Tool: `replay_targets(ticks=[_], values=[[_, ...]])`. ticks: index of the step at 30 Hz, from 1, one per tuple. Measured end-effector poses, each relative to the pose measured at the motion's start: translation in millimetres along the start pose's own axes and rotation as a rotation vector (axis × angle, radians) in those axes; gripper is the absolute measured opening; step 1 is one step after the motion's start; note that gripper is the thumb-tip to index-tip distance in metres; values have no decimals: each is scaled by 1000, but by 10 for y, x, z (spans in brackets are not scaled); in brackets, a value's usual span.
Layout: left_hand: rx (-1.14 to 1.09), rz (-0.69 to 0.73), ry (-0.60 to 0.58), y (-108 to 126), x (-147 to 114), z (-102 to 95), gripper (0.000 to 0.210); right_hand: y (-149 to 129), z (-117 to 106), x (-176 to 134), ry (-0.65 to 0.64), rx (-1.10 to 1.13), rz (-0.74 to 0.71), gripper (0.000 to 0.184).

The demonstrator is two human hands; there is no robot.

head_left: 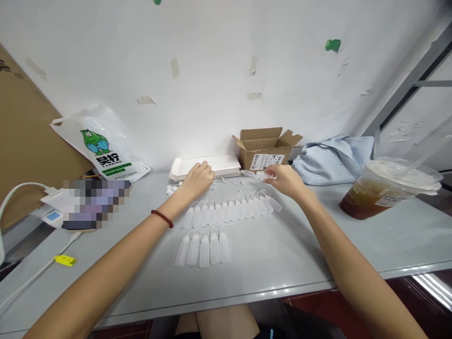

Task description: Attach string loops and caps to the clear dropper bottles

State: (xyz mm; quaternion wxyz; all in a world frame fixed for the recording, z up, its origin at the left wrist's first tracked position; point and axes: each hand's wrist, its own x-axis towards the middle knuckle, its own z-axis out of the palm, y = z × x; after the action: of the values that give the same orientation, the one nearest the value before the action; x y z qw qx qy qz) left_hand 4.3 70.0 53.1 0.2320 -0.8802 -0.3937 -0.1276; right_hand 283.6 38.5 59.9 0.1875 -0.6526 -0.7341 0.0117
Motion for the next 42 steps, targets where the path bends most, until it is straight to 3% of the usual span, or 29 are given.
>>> replay_targets(ticks=[7, 11, 14, 17, 21, 23, 26, 29, 42], values=[[105, 35, 52, 37, 57, -92, 22, -10, 63, 7, 109, 80, -81, 12], [136, -14, 103, 98, -23, -70, 19, -47, 85, 6, 150, 173, -97, 11], [61, -127, 154, 98, -77, -84, 19, -147, 95, -26, 168, 245, -134, 11], [-328, -410, 241, 116, -126, -171, 14, -299, 112, -89, 146, 344, -195, 11], [-1344, -817, 169, 260, -220, -321, 12, -512, 187, -198, 94, 482, -327, 11], [-1786, -847, 67, 359, -262, -376, 14, -593, 238, -249, 62, 522, -387, 11], [-2118, -862, -103, 478, -282, -432, 15, -671, 292, -306, 40, 563, -433, 12], [-2153, -901, -149, 531, -271, -466, 15, -714, 296, -338, 36, 601, -426, 12], [-1990, -953, 3, 558, -293, -470, 9, -783, 213, -388, -50, 717, -387, 12]])
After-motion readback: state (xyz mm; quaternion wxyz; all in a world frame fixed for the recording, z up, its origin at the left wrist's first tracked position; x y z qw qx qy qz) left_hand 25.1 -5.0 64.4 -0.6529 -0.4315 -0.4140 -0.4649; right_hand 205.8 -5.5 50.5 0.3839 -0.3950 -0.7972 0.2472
